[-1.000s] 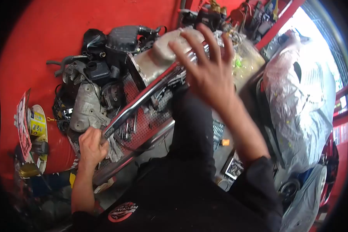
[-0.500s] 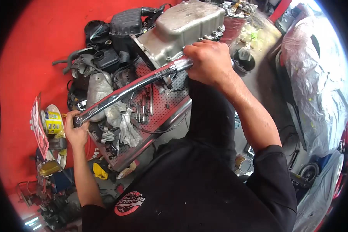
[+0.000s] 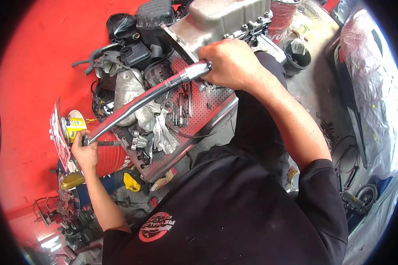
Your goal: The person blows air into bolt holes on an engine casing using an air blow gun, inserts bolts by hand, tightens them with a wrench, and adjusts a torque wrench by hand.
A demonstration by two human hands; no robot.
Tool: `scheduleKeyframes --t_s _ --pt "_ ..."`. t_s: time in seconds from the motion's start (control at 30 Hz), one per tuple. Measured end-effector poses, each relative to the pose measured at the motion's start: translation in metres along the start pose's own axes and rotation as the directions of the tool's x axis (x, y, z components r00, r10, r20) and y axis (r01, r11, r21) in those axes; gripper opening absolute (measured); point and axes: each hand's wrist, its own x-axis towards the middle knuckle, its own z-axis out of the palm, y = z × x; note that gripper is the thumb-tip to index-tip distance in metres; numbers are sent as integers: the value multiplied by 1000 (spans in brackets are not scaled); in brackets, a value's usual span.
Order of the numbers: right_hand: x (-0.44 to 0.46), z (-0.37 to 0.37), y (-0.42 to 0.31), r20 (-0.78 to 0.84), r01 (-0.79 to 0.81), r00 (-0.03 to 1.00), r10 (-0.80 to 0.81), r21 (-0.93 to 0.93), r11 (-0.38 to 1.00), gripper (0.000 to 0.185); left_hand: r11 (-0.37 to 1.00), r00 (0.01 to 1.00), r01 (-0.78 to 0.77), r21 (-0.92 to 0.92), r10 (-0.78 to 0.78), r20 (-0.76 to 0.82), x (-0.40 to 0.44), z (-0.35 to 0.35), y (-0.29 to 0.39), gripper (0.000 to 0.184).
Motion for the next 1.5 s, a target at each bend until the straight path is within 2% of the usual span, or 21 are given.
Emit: scheduleKeyframes --t_s 0.43,0.5,0.53,0.63,0.67,0.7,0.77,0.83,0.9,0.93,0.97,1.0,1.03,1.07,1.1,1.13,1.2,1.3,1.37,1.43,1.5 --pt "-12 4 -17 147 -23 989 10 90 996 27 980 964 201 16 -200 175 5 -21 0 30" --pt "-13 -3 -26 355 -73 934 39 84 994 27 989 964 136 65 -147 220 11 -25 -9 29" --pt "-16 -3 -29 400 -45 915 -46 215 976 30 995 974 64 80 -79 213 16 -26 -10 26" --pt "-19 5 -45 570 -133 771 -284 580 804 38 978 972 -166 125 141 190 42 -29 -9 20" --pt "-15 11 -56 666 -279 669 -329 636 720 39 958 954 -258 125 232 191 56 -27 -12 21" --pt "-15 19 -70 778 -600 530 -337 625 500 48 956 946 -267 122 236 221 69 -26 5 21" --pt "2 48 -98 701 -672 600 -386 703 233 43 926 905 -370 74 342 251 96 -14 21 24" --pt "29 60 -127 670 -665 698 -252 737 118 40 867 895 -441 232 405 187 127 2 36 21" --pt "39 63 -131 609 -612 785 -111 791 13 40 844 840 -437 311 506 -193 118 21 94 57" --pt "44 59 -130 564 -565 825 -35 824 -45 39 870 918 -291 399 372 -141 105 24 104 35" --pt "49 53 -127 510 -503 859 47 858 -102 39 954 951 -176 243 229 -209 81 33 112 25" --pt "56 45 -124 440 -427 887 137 897 -116 38 996 959 -64 69 80 -273 58 43 120 24" --pt "62 37 -118 363 -341 902 234 931 -130 38 928 929 -33 -372 -108 -353 25 65 121 30" --pt "71 35 -106 255 -229 923 288 966 -119 38 883 977 178 -435 -212 -30 -10 80 120 33" --pt "78 33 -92 194 -169 918 346 981 -99 38 827 978 205 -523 -152 143 -44 108 111 37" --pt "87 29 -80 154 -129 896 418 988 -88 37 651 908 415 -636 -247 340 -71 120 125 38" --pt "99 26 -57 94 -60 859 504 995 -83 35 424 821 562 -710 -179 543 -102 136 135 42" --pt "92 26 -27 65 23 853 517 986 -163 35 294 859 500 -815 -44 511 -104 151 142 44" --pt "87 25 -19 59 39 818 572 987 -158 36 308 841 520 -797 -20 541 -102 159 144 43" --pt "83 27 -12 109 54 806 582 965 -256 32 325 807 556 -765 11 591 -104 167 147 43" --pt "79 37 10 123 35 833 539 961 -273 31 161 781 616 -771 2 625 -106 174 150 42"
